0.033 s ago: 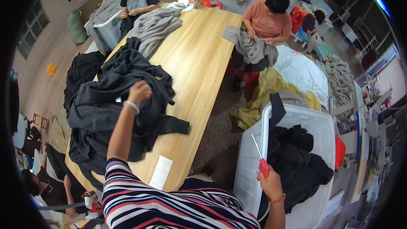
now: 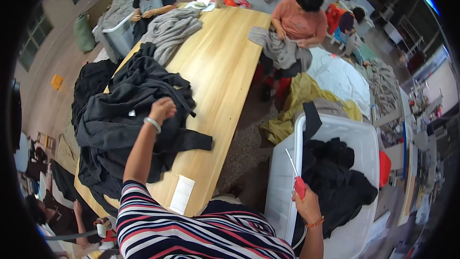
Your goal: Trim excess threads from garments using scissors on a work table.
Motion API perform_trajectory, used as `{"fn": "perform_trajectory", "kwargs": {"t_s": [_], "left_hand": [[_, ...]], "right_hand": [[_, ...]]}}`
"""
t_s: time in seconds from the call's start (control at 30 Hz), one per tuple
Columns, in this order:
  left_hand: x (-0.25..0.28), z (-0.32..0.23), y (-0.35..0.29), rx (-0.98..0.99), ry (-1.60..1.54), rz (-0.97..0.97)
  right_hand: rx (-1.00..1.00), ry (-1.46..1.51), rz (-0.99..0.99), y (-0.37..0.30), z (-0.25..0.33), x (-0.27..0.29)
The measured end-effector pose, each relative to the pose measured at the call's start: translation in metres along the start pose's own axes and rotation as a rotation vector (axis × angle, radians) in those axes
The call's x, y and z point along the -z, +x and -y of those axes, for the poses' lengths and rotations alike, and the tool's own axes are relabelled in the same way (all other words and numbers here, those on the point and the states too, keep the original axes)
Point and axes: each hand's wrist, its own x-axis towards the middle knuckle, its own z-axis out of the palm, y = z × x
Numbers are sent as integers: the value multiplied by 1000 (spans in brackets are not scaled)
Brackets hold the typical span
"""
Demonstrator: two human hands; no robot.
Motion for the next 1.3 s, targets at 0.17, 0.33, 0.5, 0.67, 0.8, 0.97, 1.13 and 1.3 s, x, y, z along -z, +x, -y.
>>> {"fn": "perform_trajectory", "kwargs": {"t_s": [0.17,0.33,0.5,0.67,0.8,0.97,1.13,1.3], "left_hand": [[-77,57,-37,200,82,201],[-227,85,-54,-12,309,581],[-362,98,-113,-239,390,944],[-442,147,-176,-269,564,1290],[-454,175,-227,-307,566,1369],[-395,157,-211,-391,752,1295],[-315,116,-134,-480,797,994],[-207,93,-60,-465,843,603]], "right_hand": [[-33,-47,-38,2,-36,15],[-242,198,-165,-41,-92,37],[-306,137,-284,-91,-152,44],[-341,132,-277,-130,-198,49],[-392,414,-257,-142,-198,53],[-353,592,-72,-101,-169,44],[-161,593,79,-26,-104,34],[-77,509,280,71,-24,11]]}}
